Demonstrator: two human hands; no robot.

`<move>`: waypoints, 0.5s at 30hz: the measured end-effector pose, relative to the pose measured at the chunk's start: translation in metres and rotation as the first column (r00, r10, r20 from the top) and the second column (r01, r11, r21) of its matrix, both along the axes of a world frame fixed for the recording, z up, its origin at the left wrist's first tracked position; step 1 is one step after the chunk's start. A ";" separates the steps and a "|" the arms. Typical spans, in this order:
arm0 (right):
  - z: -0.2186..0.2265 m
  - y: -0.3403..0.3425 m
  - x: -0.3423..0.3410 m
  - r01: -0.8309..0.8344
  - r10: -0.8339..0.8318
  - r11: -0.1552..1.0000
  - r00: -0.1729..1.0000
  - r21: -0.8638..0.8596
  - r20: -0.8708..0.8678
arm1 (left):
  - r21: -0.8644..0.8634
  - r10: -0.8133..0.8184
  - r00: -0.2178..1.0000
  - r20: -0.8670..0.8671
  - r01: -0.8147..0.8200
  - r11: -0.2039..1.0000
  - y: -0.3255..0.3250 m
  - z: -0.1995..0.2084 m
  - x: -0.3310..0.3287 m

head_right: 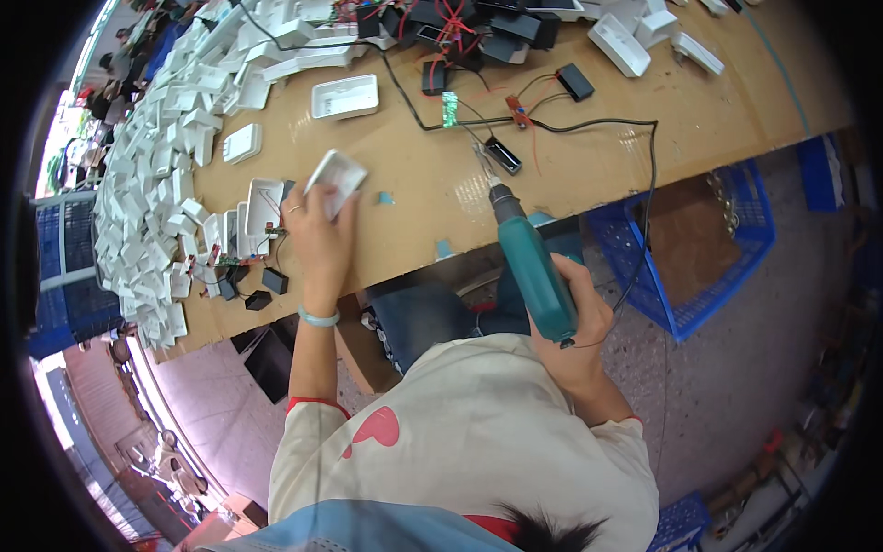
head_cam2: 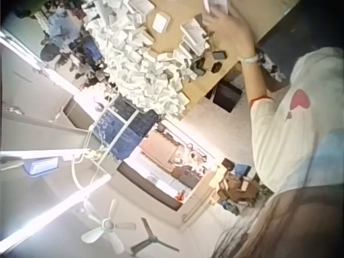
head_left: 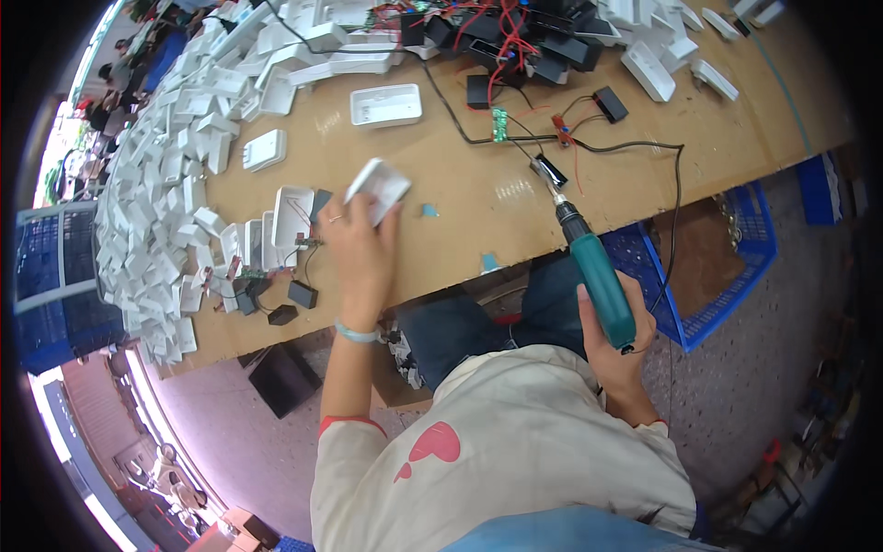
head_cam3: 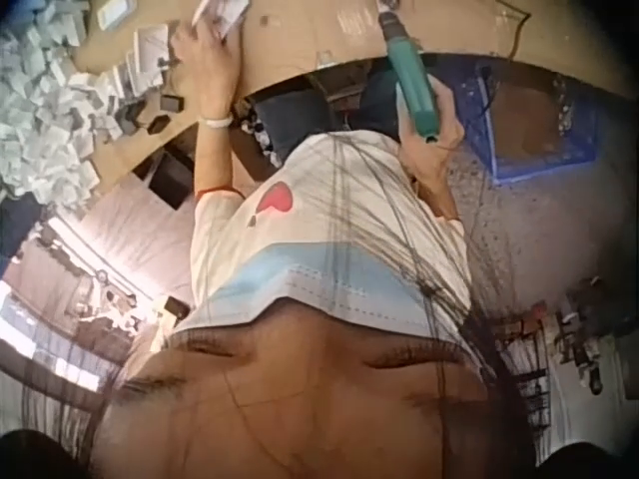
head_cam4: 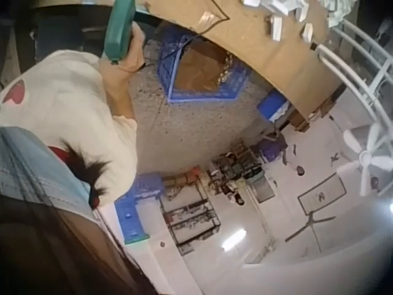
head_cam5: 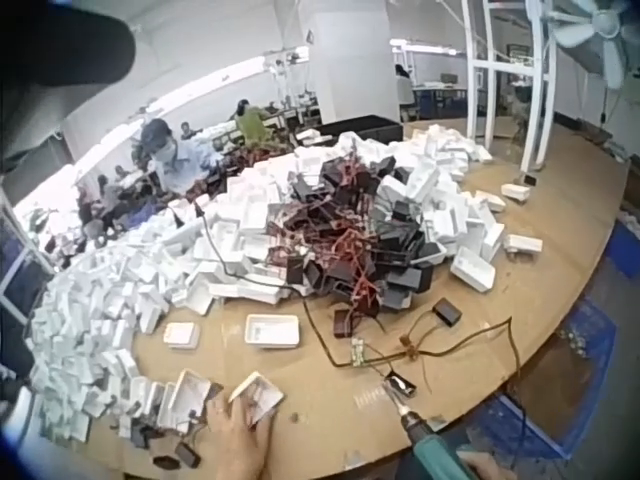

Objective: Assembling small electronic units by placing wires into white plastic housings and securing them with an electric screwdriver.

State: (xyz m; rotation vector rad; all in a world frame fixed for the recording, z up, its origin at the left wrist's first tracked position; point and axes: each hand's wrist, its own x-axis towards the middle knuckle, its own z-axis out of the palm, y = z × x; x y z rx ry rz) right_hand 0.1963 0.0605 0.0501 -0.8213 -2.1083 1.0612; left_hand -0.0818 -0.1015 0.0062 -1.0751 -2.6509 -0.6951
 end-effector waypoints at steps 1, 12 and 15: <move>0.003 0.001 -0.001 0.004 -0.004 1.000 1.000 -0.003 -0.005 | -0.040 0.078 0.992 -0.096 -0.082 0.996 -0.014 -0.001 -0.010; 0.010 0.007 -0.007 0.004 -0.004 1.000 1.000 -0.002 -0.027 | 0.101 0.195 0.926 0.324 -0.239 0.966 0.083 0.022 -0.077; 0.011 0.011 -0.007 0.057 -0.053 0.997 0.996 0.057 -0.068 | 0.137 0.143 0.971 0.193 -0.171 0.976 0.093 0.007 -0.094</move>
